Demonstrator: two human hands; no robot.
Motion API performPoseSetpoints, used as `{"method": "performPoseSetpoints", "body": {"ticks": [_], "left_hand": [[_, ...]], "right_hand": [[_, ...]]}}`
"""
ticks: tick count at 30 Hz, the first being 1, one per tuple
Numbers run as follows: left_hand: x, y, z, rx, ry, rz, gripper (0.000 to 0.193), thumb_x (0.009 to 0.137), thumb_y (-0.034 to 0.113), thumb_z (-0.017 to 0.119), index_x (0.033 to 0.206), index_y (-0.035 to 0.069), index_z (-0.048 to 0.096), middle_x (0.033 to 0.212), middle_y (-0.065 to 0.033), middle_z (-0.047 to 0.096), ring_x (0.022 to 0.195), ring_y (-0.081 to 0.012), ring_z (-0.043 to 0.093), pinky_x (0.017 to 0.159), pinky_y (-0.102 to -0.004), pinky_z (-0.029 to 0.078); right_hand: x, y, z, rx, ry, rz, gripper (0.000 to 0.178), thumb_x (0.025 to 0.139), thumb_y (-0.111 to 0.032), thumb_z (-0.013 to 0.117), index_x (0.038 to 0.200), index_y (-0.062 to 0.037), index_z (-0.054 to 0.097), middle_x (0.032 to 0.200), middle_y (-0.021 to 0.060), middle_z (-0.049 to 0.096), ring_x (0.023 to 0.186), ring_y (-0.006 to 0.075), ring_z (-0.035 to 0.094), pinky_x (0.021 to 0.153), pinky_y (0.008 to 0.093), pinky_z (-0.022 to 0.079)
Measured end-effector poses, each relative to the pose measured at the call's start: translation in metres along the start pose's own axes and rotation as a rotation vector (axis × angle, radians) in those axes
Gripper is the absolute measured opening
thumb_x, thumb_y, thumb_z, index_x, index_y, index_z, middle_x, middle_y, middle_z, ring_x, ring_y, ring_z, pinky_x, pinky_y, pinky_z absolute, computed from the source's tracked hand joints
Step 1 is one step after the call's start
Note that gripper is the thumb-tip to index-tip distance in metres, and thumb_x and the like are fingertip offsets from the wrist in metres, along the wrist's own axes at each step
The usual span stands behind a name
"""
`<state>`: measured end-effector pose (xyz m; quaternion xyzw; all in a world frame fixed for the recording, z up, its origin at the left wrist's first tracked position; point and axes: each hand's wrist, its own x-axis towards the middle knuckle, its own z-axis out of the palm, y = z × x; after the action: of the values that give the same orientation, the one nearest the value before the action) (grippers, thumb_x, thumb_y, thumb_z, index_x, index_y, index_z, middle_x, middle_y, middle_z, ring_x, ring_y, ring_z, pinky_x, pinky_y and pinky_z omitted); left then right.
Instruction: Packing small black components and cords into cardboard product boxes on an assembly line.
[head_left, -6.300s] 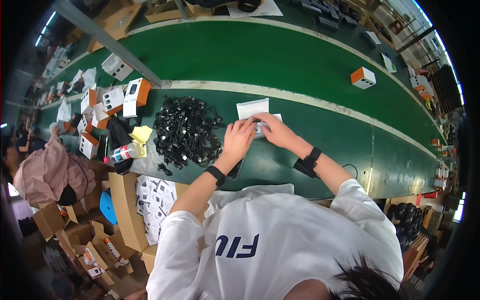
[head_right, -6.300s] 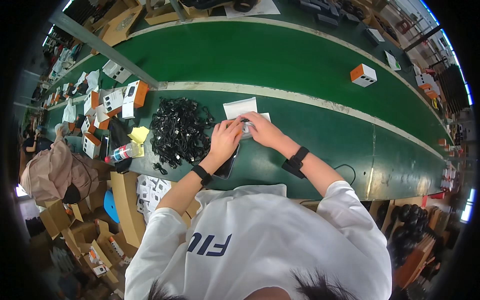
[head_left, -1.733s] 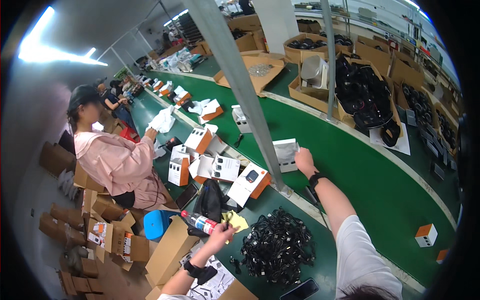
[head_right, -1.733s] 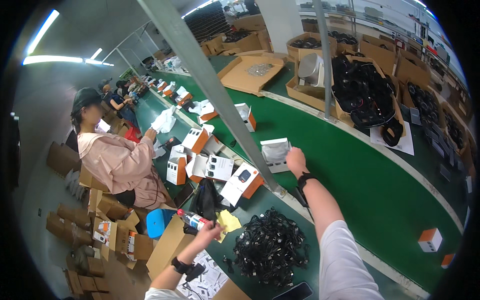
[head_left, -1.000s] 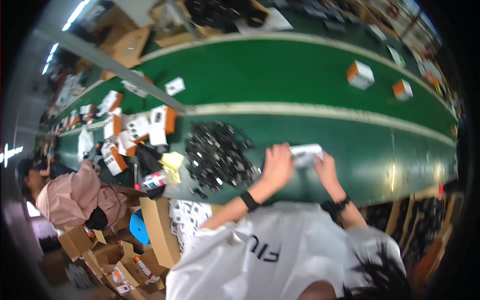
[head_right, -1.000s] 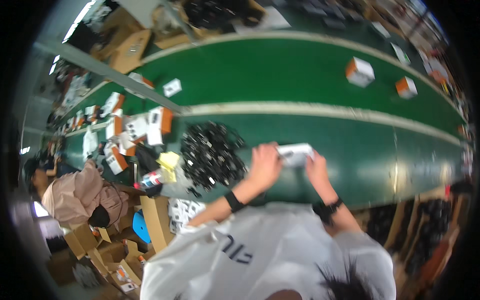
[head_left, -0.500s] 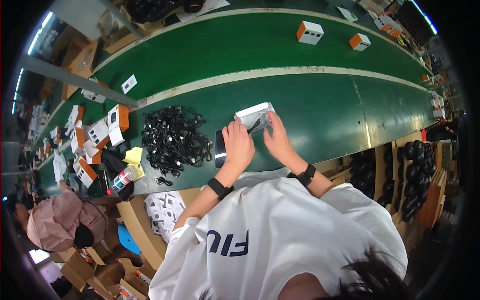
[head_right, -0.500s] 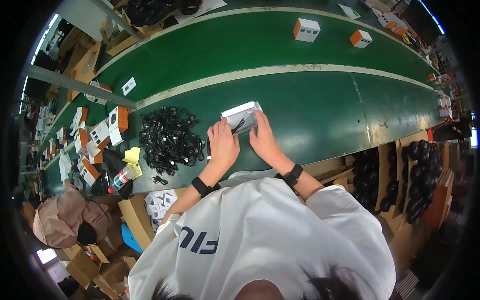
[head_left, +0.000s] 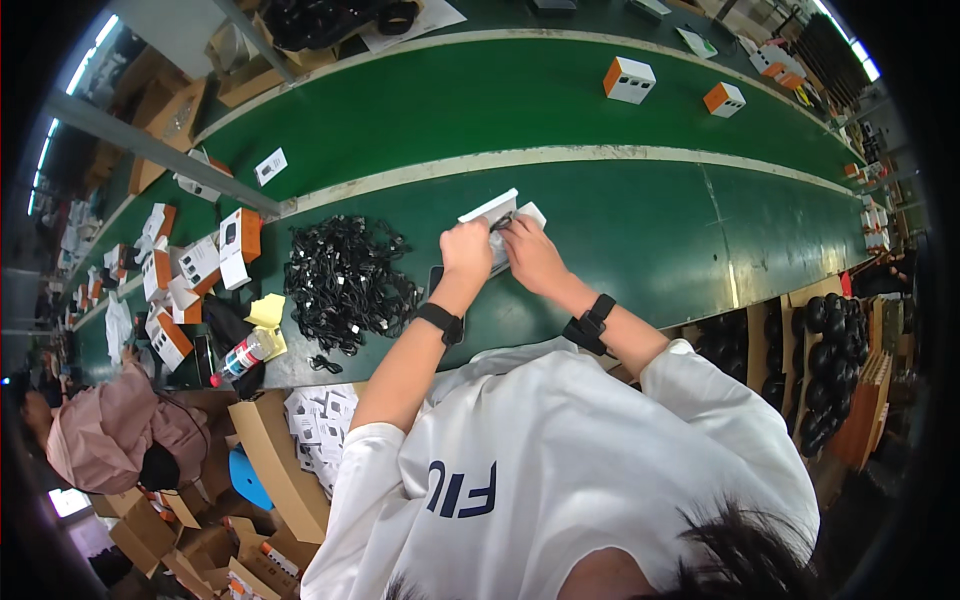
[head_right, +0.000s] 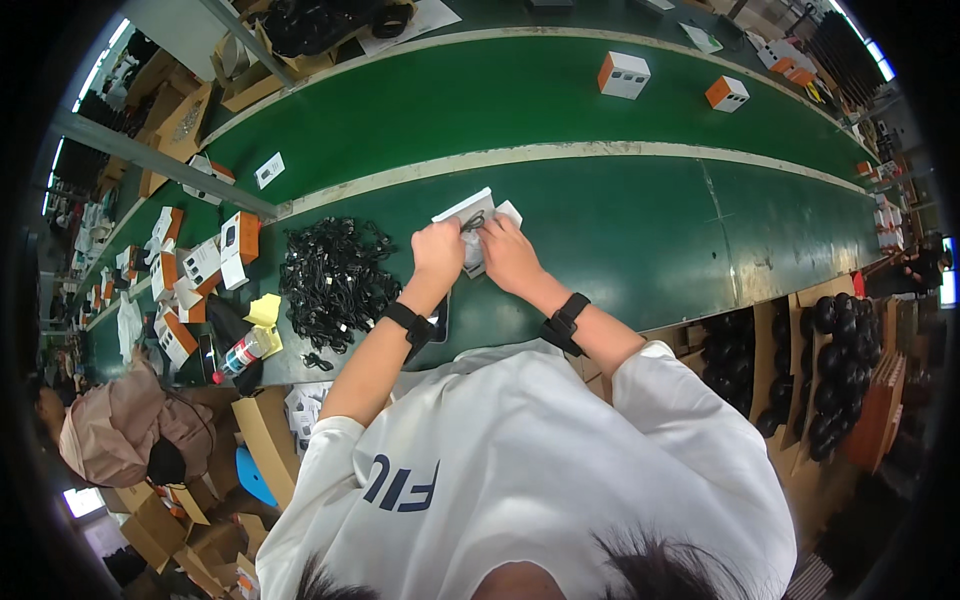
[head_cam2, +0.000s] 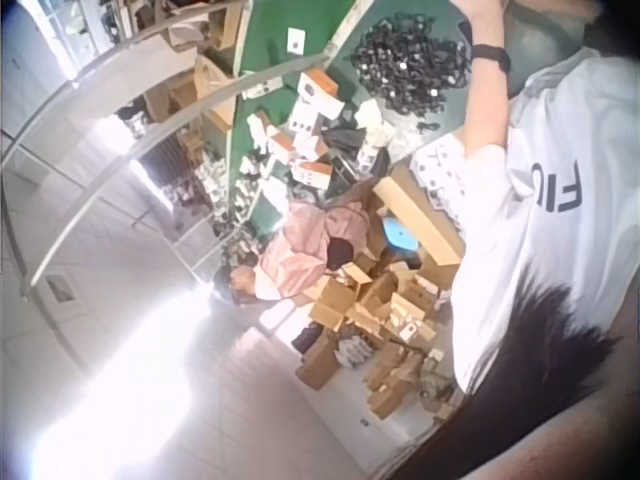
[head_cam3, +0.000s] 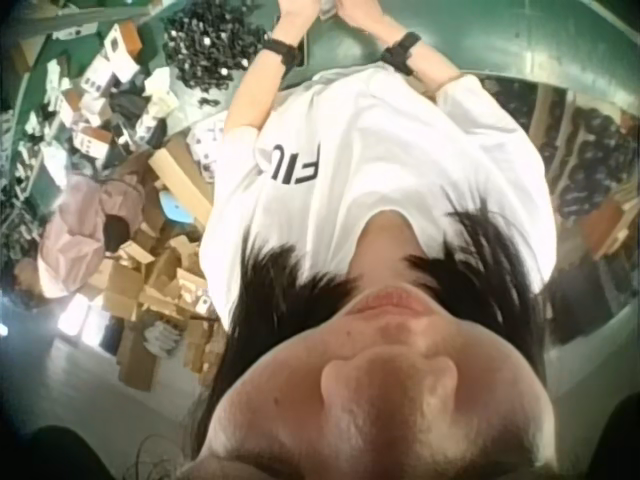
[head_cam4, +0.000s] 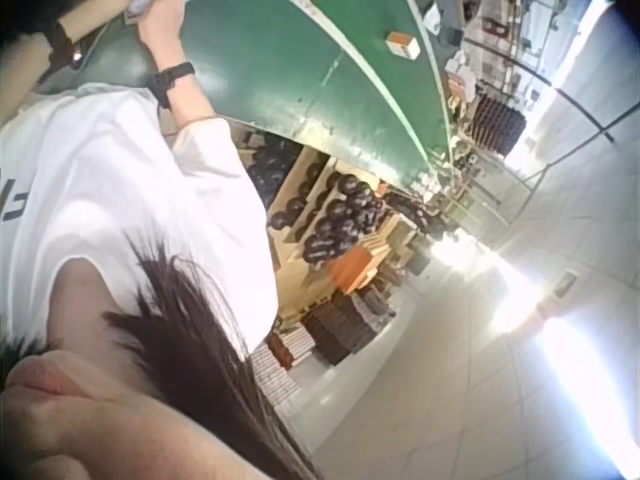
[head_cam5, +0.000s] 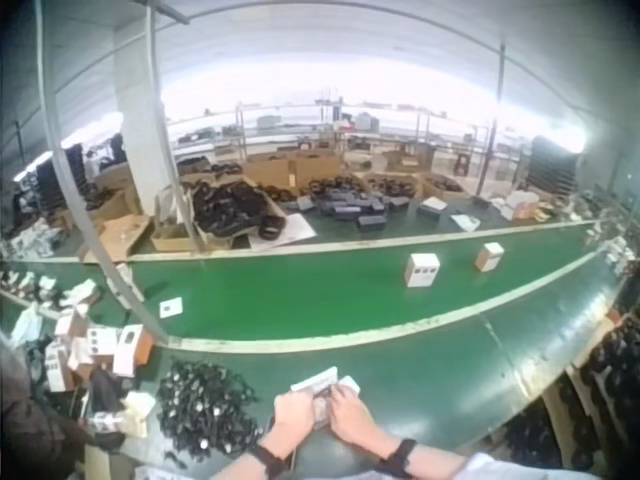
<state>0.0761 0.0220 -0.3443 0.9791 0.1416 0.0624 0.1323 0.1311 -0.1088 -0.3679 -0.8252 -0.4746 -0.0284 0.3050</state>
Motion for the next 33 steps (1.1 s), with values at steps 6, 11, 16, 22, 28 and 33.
{"method": "performPoseSetpoints", "body": {"ticks": [6, 11, 16, 22, 28, 33], "left_hand": [[0.024, 0.018, 0.001, 0.066, -0.144, -0.051, 0.009, 0.069, 0.011, 0.061, 0.075, 0.006, 0.065, 0.075, -0.0146, 0.065, 0.071, -0.0286, 0.065, 0.062, -0.0367, 0.051], [0.02, 0.015, 0.006, 0.018, -0.199, -0.085, 0.011, 0.073, 0.014, 0.059, 0.077, 0.008, 0.066, 0.079, -0.0136, 0.065, 0.075, -0.0267, 0.065, 0.063, -0.0357, 0.051], [0.019, 0.015, 0.01, 0.028, -0.187, 0.009, 0.009, 0.074, 0.013, 0.058, 0.079, 0.008, 0.064, 0.079, -0.0126, 0.065, 0.074, -0.0271, 0.065, 0.062, -0.0362, 0.051], [0.0, 0.015, 0.02, -0.128, -0.037, -0.072, 0.023, 0.076, 0.011, 0.057, 0.097, 0.002, 0.053, 0.087, -0.0168, 0.062, 0.084, -0.0298, 0.062, 0.073, -0.0401, 0.048], [-0.032, 0.016, 0.012, -0.28, 0.252, -0.011, 0.035, 0.077, 0.015, 0.059, 0.108, 0.001, 0.049, 0.097, -0.0119, 0.058, 0.086, -0.0292, 0.059, 0.075, -0.0392, 0.046], [-0.022, 0.002, 0.006, -0.23, -0.016, -0.055, 0.033, 0.079, 0.017, 0.059, 0.107, 0.001, 0.05, 0.097, -0.0138, 0.058, 0.081, -0.0308, 0.06, 0.069, -0.0396, 0.048]], "right_hand": [[0.009, 0.02, -0.008, 0.093, -0.149, -0.15, 0.018, 0.078, -0.005, 0.05, 0.092, 0.0031, 0.058, 0.096, 0.0134, 0.055, 0.094, 0.0294, 0.051, 0.083, 0.0371, 0.043], [0.015, 0.013, -0.019, 0.553, -0.072, 0.185, 0.019, 0.078, -0.001, 0.054, 0.096, 0.0031, 0.056, 0.096, 0.0141, 0.056, 0.088, 0.0313, 0.055, 0.08, 0.0336, 0.045], [0.014, 0.031, -0.018, 0.749, -0.017, 0.184, 0.027, 0.077, -0.001, 0.057, 0.104, 0.002, 0.054, 0.096, 0.0147, 0.058, 0.094, 0.0275, 0.058, 0.078, 0.0314, 0.047], [0.033, 0.043, -0.025, 0.392, -0.203, -0.192, 0.028, 0.079, -0.003, 0.054, 0.107, 0.0003, 0.051, 0.092, 0.0192, 0.058, 0.084, 0.0323, 0.058, 0.074, 0.0368, 0.048], [0.055, 0.039, -0.038, 0.148, -0.458, -0.072, 0.006, 0.077, -0.001, 0.051, 0.082, 0.0009, 0.054, 0.086, 0.0198, 0.059, 0.08, 0.035, 0.059, 0.068, 0.0425, 0.047], [0.056, 0.046, -0.025, -0.115, -0.318, -0.289, 0.009, 0.073, -0.001, 0.051, 0.08, 0.0003, 0.055, 0.075, 0.018, 0.059, 0.076, 0.0344, 0.059, 0.067, 0.0425, 0.048]]}}
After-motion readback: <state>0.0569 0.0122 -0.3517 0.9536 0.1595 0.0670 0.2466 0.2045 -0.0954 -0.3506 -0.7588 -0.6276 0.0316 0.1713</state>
